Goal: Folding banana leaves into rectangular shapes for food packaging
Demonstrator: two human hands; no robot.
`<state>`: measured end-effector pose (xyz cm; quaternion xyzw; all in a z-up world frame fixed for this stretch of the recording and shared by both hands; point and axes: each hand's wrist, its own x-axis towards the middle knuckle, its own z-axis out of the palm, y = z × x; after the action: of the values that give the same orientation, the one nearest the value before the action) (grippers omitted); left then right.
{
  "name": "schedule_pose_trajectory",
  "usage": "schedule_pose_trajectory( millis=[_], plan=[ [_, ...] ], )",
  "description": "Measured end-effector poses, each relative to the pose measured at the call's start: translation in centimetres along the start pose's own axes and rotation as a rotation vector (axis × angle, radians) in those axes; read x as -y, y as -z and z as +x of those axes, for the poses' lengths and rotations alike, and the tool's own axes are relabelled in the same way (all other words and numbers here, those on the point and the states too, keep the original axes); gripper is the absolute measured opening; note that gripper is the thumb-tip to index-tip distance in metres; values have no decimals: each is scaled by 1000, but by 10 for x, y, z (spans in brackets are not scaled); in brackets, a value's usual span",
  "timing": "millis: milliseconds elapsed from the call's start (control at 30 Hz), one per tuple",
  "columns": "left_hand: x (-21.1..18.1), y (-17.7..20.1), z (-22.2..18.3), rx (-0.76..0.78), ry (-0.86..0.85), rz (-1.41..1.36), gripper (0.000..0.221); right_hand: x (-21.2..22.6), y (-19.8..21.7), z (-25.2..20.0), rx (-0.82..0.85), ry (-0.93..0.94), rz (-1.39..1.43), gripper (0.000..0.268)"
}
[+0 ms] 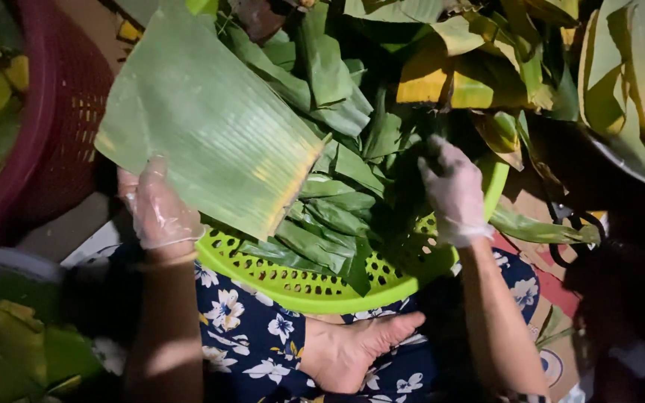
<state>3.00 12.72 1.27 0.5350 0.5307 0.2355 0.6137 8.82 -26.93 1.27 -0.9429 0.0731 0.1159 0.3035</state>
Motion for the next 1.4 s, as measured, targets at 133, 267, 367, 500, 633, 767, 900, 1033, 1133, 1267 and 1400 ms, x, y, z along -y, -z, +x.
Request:
schedule_pose_trajectory(
  millis=[133, 267, 367, 500, 633, 767, 900, 1033, 1133, 1267, 1400],
  plan=[
    [10, 6, -2, -43, 51, 152, 39, -5, -35, 41, -83, -81, -193, 41],
    [-10, 11, -29, 108, 133, 428, 56, 9, -45, 52, -198, -263, -115, 39],
    [-2, 8, -24, 182, 102, 327, 47, -2, -60, 58, -324, -210, 218, 29],
    [5, 9, -18, 304, 48, 178, 34, 19, -57, 27, -332, -166, 538, 21],
    [11, 8, -12, 400, -7, -10, 23, 31, -24, -24, -176, -203, 673, 40],
    [27, 6, -1, 349, 2, 16, 26, 22, -18, -56, -70, -227, 664, 45],
    [44, 0, 14, 367, 2, 127, 30, 14, -34, -31, -160, -317, 556, 41],
    [34, -1, 3, 344, 37, 252, 29, 28, -35, -14, -125, -345, 78, 45],
    [29, 7, 4, 292, 73, 357, 28, -1, -42, 0, -70, -378, -66, 43],
    [30, 7, 2, 298, 69, 349, 31, 24, -30, -29, 9, -381, -16, 37],
    [41, 10, 8, 367, -52, 387, 32, 34, -18, -61, 7, -244, 239, 28]
  ],
)
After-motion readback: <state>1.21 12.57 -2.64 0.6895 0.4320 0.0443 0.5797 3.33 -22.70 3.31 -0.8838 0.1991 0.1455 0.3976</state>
